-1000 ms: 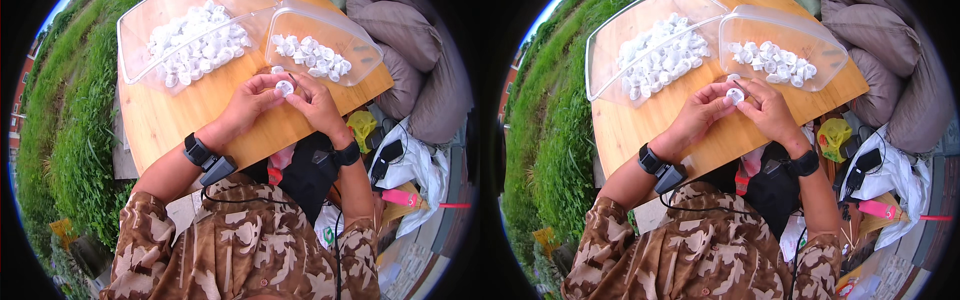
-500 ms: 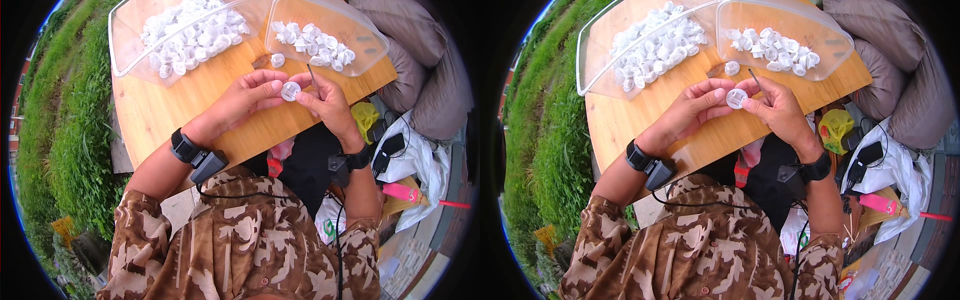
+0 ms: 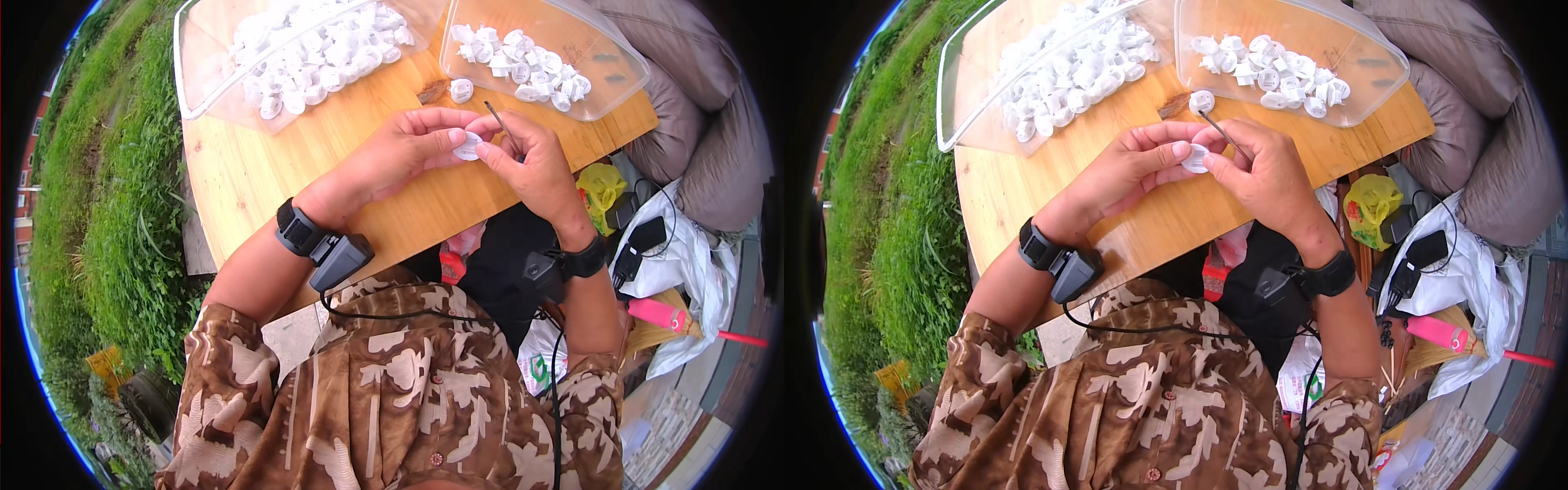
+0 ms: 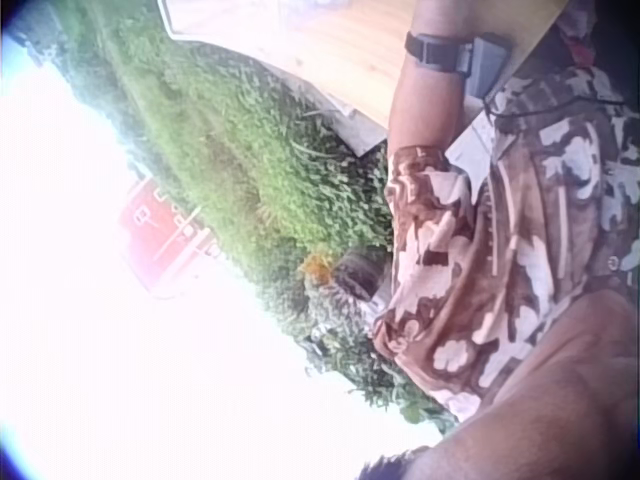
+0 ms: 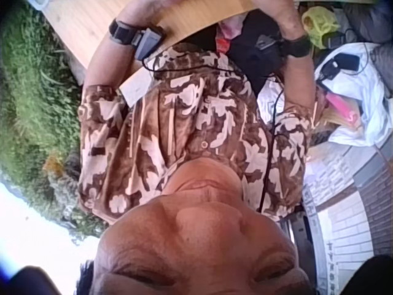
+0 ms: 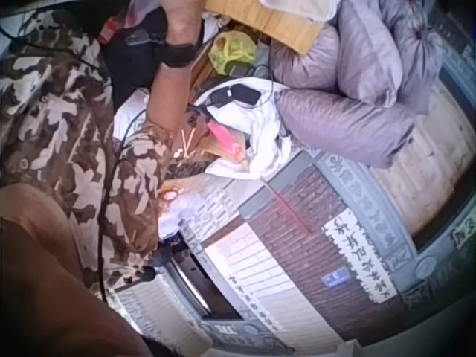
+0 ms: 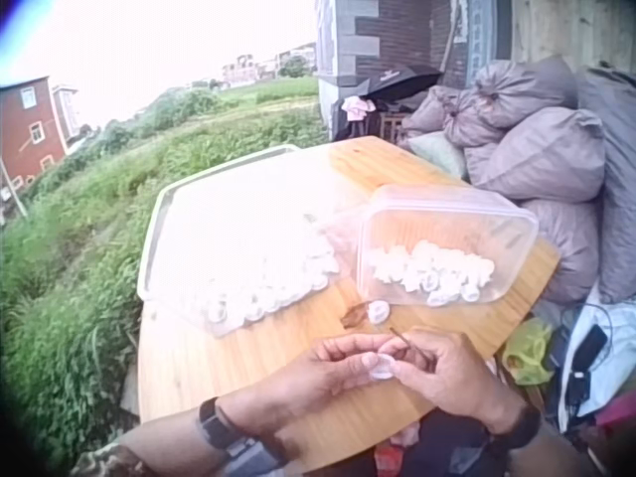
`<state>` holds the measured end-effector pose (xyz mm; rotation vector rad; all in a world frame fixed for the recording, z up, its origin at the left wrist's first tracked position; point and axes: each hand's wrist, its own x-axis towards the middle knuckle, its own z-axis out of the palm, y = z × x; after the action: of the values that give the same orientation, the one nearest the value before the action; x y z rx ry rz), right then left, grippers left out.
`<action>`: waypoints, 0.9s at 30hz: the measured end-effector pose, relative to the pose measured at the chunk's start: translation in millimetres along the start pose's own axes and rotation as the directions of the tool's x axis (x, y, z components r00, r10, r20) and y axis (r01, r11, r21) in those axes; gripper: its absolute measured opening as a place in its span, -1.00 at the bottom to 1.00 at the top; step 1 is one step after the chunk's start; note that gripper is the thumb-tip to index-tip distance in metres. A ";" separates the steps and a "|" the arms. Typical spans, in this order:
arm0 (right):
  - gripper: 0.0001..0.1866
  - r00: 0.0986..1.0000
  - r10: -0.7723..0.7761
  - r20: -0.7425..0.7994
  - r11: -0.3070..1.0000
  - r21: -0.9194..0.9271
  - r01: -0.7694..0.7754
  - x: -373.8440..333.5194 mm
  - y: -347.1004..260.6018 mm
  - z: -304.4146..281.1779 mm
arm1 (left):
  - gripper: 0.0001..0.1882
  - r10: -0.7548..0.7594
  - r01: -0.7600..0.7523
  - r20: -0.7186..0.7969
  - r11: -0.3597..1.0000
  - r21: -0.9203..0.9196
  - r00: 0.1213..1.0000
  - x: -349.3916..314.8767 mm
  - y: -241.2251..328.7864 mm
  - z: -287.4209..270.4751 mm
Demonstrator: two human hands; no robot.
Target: The person is assembling small white plastic components by inserting a thin rod into them.
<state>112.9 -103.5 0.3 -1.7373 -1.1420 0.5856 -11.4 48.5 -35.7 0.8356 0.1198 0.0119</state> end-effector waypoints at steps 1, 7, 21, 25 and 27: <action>-0.81 1.000 -0.026 0.017 0.998 -0.065 0.027 0.8 -3.3 -2.4 | -0.66 -0.006 0.007 -0.014 0.997 0.074 1.000 -1.1 2.2 -1.7; -0.80 0.997 -0.037 -0.062 0.997 0.065 0.041 -4.0 -15.8 -6.8 | -0.74 0.037 -0.020 -0.113 0.988 0.151 0.993 -1.5 1.5 -3.3; -0.62 0.908 -0.403 0.117 0.548 0.825 0.137 -48.7 -108.5 -20.2 | -0.75 0.078 -0.078 -0.189 0.997 0.012 0.979 -4.9 1.9 -11.2; -0.62 0.888 -0.455 0.063 0.533 0.819 0.215 -44.0 -113.2 -22.8 | -0.75 0.116 -0.117 -0.162 0.993 0.004 0.980 4.5 1.0 -3.6; -0.62 0.875 -0.480 0.056 0.514 0.826 0.229 -43.1 -111.2 -22.6 | -0.74 0.153 -0.156 -0.160 0.988 -0.008 0.975 3.4 -1.8 -4.6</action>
<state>62.6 -138.4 105.2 -0.5968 -1.1245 0.9244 -8.6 50.9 -40.5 0.8214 0.2045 0.2262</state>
